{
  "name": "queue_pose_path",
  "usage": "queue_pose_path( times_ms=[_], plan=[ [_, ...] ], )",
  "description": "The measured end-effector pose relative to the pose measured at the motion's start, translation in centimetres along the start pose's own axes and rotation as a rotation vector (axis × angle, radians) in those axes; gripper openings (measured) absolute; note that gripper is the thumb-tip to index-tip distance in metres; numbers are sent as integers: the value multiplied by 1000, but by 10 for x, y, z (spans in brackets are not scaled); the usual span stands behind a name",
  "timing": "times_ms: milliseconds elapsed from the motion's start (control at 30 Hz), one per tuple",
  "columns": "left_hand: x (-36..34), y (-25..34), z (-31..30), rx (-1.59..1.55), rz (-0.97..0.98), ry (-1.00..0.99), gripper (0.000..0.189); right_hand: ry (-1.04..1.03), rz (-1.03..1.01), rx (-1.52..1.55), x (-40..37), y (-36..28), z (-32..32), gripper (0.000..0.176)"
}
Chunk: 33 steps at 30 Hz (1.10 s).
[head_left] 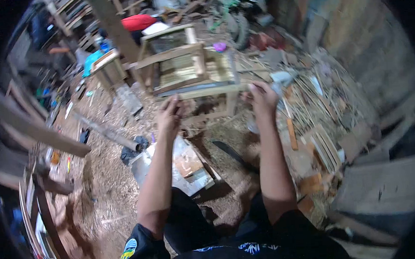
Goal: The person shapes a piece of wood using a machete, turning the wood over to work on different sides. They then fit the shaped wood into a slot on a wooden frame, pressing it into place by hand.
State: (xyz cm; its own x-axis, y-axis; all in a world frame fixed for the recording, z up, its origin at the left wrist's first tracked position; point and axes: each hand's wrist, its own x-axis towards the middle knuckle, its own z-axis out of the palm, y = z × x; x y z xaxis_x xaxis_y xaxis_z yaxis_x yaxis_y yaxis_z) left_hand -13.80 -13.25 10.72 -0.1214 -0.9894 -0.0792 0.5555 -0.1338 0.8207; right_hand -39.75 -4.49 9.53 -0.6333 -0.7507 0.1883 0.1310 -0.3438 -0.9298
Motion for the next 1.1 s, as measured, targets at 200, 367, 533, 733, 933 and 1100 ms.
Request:
queue_pose_path(
  times_ms=[200,367,533,733,933,1100],
  plan=[
    [7,-25,-6,112,80,-178,19,352,-190,-282,-8,-40,-13,18],
    [9,-32,7,133,55,-207,22,415,-93,-70,-16,-77,-38,16],
    [5,-41,47,192,51,-142,26,327,-66,267,-19,-85,-45,12],
    [15,-60,100,310,41,-159,22,350,-47,281,-40,-113,-32,36],
    [10,-82,152,791,126,-87,22,477,-108,332,-50,-105,-2,25],
    [55,-127,140,969,177,-299,26,554,-309,356,-35,-91,-5,18]
  ],
)
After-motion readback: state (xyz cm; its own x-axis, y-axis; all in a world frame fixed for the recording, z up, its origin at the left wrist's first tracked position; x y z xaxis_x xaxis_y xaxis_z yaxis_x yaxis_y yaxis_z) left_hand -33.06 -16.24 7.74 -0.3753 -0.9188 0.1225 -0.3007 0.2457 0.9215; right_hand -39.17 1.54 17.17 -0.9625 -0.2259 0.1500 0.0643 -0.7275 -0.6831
